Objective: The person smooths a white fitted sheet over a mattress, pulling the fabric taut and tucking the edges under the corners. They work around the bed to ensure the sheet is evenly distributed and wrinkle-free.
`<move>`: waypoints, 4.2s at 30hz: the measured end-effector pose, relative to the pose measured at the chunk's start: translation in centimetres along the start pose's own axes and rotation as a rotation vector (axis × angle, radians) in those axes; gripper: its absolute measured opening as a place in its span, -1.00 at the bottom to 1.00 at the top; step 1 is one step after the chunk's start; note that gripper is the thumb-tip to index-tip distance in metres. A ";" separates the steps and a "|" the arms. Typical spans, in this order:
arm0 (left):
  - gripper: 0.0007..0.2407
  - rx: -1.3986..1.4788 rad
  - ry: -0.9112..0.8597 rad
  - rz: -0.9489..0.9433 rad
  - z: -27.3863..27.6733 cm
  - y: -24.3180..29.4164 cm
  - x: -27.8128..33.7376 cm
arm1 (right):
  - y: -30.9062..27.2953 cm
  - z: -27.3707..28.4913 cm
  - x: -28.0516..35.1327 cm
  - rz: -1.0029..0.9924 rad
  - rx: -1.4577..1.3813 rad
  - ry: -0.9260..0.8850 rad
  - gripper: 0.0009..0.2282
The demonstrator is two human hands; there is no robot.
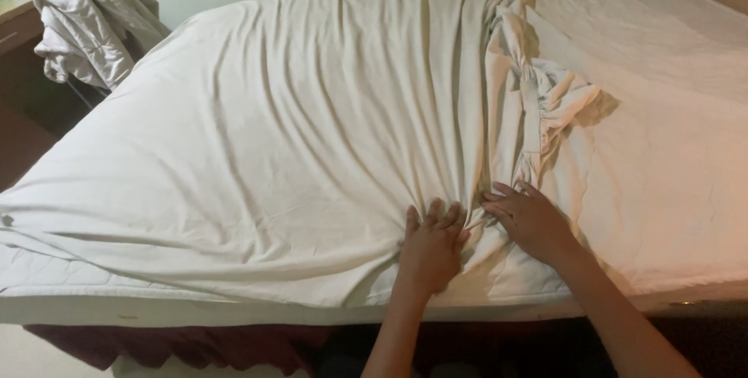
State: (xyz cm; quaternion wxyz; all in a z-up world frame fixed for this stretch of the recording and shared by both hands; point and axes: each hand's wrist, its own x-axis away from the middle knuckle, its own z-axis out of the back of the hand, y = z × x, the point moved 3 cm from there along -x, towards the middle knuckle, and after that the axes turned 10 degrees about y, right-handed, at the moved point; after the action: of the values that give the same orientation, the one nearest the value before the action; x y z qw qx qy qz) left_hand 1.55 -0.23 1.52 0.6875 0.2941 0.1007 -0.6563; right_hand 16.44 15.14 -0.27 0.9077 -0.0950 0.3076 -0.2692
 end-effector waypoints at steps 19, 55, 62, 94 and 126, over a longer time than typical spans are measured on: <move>-0.30 -0.018 0.010 0.044 -7.5 4.6 -9.1 | 10.3 3.7 -6.5 0.157 0.137 0.005 -0.41; -0.42 -0.075 0.124 0.111 -14.4 8.2 -11.6 | 15.4 3.1 -4.3 0.111 0.324 0.042 -0.43; -0.54 -0.088 0.005 0.070 -13.6 8.8 -11.9 | 13.1 4.4 -2.9 0.079 0.322 0.031 -0.75; -0.55 -0.055 0.011 0.032 -18.2 12.5 -13.5 | 15.3 8.3 -1.5 -0.190 0.395 0.123 -0.74; -0.37 0.055 0.056 -0.017 -17.7 14.3 -15.6 | 18.9 9.9 0.4 -0.185 0.373 0.324 -0.54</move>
State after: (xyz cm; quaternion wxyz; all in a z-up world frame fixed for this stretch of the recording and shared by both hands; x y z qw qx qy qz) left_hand 17.84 21.88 -0.69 0.6704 0.3302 0.1041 -0.6562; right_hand 30.87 30.81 1.02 0.8200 0.0904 0.3839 -0.4148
